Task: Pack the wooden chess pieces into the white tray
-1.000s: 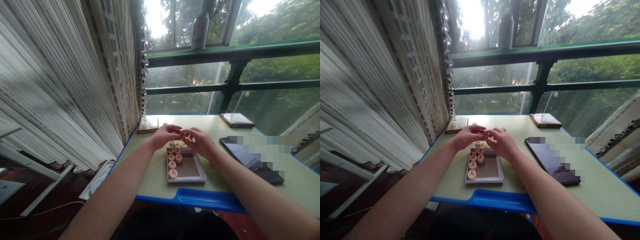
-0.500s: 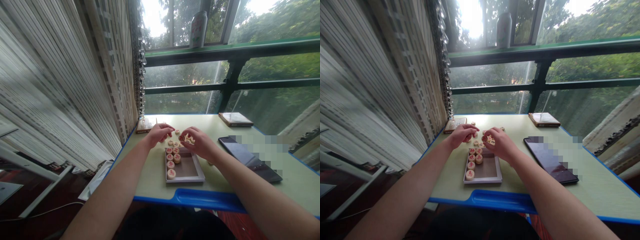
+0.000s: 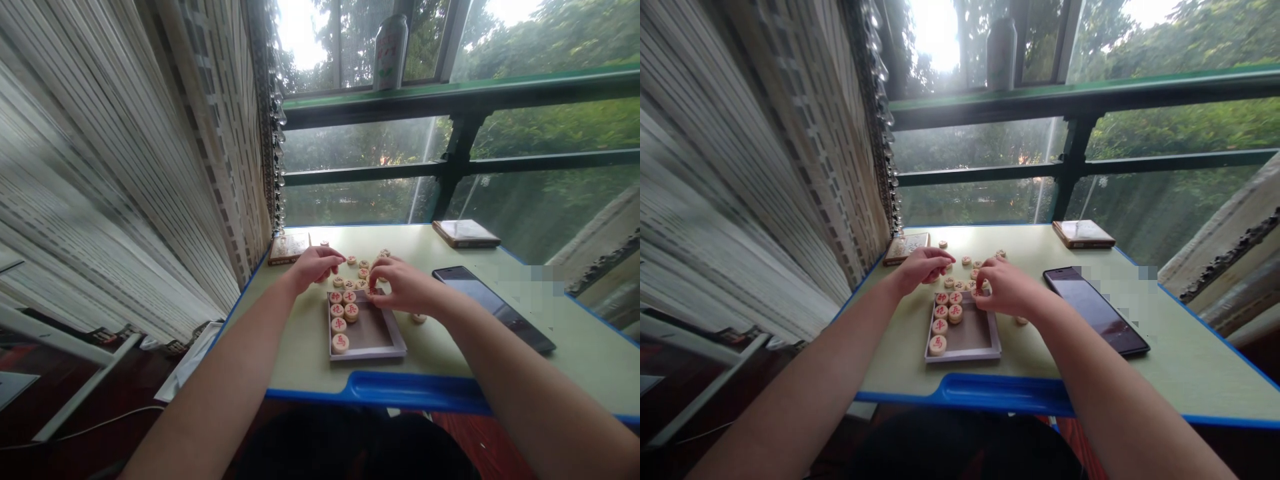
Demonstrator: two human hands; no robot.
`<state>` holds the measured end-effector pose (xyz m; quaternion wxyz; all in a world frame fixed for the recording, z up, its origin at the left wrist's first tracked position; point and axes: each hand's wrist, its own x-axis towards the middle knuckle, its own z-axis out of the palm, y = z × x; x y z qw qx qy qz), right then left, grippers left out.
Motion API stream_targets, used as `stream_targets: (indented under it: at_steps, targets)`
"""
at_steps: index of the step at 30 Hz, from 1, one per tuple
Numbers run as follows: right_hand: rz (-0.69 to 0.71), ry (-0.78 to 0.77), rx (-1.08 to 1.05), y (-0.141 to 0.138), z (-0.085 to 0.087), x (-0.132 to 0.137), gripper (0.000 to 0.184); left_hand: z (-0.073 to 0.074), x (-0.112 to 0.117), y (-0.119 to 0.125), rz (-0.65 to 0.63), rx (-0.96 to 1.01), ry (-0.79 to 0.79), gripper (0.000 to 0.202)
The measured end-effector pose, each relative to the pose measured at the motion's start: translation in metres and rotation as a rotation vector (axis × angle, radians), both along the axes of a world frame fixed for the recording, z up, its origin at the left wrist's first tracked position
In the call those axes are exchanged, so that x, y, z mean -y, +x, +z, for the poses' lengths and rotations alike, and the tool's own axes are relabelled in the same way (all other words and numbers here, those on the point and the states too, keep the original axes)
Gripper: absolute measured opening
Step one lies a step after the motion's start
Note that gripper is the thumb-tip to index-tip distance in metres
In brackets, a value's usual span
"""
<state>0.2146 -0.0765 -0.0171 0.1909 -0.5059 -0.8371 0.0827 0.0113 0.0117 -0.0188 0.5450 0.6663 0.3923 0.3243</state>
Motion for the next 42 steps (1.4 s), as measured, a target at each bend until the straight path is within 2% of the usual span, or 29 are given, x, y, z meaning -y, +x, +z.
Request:
stream_targets:
  at_steps: [5,9,11,14,16,18,22,31,38,42]
  targets:
    - [0.048,-0.042,-0.003,-0.005,0.007,0.008,0.014,0.004,0.003,-0.001,0.004,-0.013,-0.002,0.016]
    - [0.109,-0.086,0.031,-0.008,0.005,0.007,0.011,0.005,0.003,-0.003,-0.019,-0.083,0.048,0.016]
    - [0.113,-0.074,0.036,-0.009,0.001,0.005,0.011,0.005,0.003,-0.003,0.045,-0.132,0.187,0.017]
    - [0.116,-0.049,0.028,-0.010,-0.004,0.001,0.011,0.004,0.004,-0.003,0.204,-0.287,0.521,0.024]
    - [0.130,-0.044,0.036,-0.011,-0.005,0.000,0.011,0.004,0.005,-0.004,0.223,-0.432,0.685,0.030]
    - [0.133,-0.029,0.049,-0.012,-0.004,0.000,0.011,0.003,0.006,-0.005,0.189,-0.535,0.748,0.033]
    - [0.112,0.007,0.032,-0.013,-0.004,0.000,0.013,-0.002,0.007,-0.006,0.157,-0.580,0.744,0.029]
    - [-0.031,0.028,0.047,-0.010,-0.007,-0.010,0.018,-0.011,0.003,-0.006,0.163,-0.594,0.753,0.030]
    - [0.006,0.024,0.084,-0.013,-0.006,0.000,0.016,-0.012,0.004,-0.005,0.161,-0.638,0.786,0.025]
    - [-0.017,-0.053,0.096,-0.014,-0.003,0.008,0.015,-0.011,0.005,-0.005,0.148,-0.671,0.806,0.024]
